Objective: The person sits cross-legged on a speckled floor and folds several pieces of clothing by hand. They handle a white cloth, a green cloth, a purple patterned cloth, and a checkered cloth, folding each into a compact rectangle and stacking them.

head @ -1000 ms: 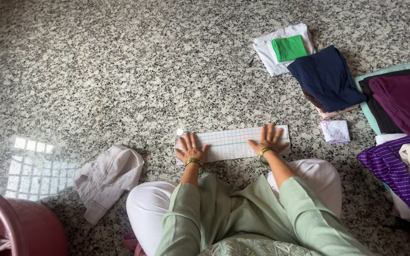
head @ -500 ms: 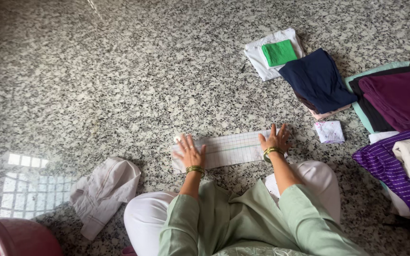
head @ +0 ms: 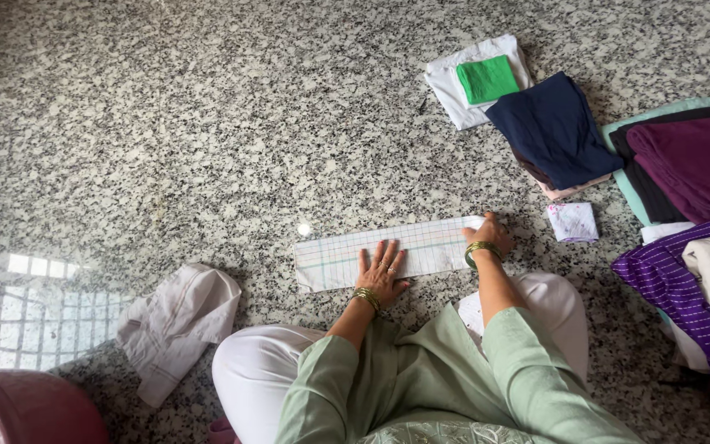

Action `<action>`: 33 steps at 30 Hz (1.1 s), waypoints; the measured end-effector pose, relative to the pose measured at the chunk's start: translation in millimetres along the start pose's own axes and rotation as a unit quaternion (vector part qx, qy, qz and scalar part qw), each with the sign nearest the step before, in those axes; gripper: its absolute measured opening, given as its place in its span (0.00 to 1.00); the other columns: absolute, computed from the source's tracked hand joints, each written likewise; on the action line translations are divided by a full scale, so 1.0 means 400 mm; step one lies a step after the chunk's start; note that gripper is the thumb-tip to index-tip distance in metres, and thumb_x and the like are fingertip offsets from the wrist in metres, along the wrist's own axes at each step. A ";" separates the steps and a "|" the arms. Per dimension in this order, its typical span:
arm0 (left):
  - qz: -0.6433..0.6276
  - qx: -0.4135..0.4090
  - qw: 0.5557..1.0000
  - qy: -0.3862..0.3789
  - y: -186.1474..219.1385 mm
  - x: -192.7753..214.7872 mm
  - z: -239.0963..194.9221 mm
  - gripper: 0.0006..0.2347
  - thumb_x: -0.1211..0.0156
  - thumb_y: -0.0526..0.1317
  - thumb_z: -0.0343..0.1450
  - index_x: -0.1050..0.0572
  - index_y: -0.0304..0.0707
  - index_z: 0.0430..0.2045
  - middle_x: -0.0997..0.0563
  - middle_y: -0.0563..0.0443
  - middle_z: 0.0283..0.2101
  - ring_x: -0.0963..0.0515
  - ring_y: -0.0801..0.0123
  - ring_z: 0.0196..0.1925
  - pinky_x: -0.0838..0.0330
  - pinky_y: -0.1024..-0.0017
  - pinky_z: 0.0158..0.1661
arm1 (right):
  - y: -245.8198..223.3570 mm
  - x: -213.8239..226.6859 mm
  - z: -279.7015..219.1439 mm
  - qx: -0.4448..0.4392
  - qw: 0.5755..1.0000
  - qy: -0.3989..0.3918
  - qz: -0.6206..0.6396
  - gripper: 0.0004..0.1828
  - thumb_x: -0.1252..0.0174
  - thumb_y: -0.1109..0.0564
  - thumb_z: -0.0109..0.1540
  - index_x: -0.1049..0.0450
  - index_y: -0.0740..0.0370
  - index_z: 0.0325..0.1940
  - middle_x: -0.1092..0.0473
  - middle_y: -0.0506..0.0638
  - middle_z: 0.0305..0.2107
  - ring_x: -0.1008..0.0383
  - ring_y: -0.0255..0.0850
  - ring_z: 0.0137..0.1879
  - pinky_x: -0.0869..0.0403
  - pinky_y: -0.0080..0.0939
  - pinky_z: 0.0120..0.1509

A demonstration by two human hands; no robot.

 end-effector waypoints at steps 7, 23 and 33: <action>-0.024 0.010 0.999 -0.044 -0.019 -0.044 0.039 0.34 0.63 0.64 0.75 0.58 0.52 0.74 0.69 0.54 0.78 0.70 0.61 0.79 0.74 0.37 0.70 | -0.115 0.046 -0.079 0.116 0.992 0.045 0.038 0.34 0.38 0.50 0.64 0.40 0.48 0.73 0.24 0.55 0.48 0.22 0.47 0.44 0.22 0.45 0.42; -0.615 0.195 0.718 0.260 -0.283 -0.103 0.059 0.13 0.36 0.44 0.72 0.22 0.27 0.35 0.16 0.44 0.31 0.19 0.71 0.32 0.26 0.72 0.31 | -0.402 -0.014 -0.548 0.573 0.767 0.012 0.288 0.38 0.48 0.62 0.64 0.49 0.56 0.79 0.24 0.60 0.45 0.20 0.43 0.34 0.21 0.37 0.32; -0.600 0.112 0.704 0.363 -0.311 0.058 0.015 0.09 0.45 0.33 0.74 0.20 0.32 0.45 0.15 0.48 0.35 0.22 0.76 0.35 0.26 0.75 0.37 | -0.369 -0.120 -0.679 0.638 0.758 -0.027 0.130 0.10 0.43 0.52 0.62 0.26 0.57 0.45 0.24 0.54 0.33 0.22 0.50 0.35 0.24 0.49 0.39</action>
Point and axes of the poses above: each hand's wrist, its own z-axis towards the middle knuckle, its own x-axis out of the back of the hand, y = z × x, the point moved 9 cm from there along z, towards the middle knuckle
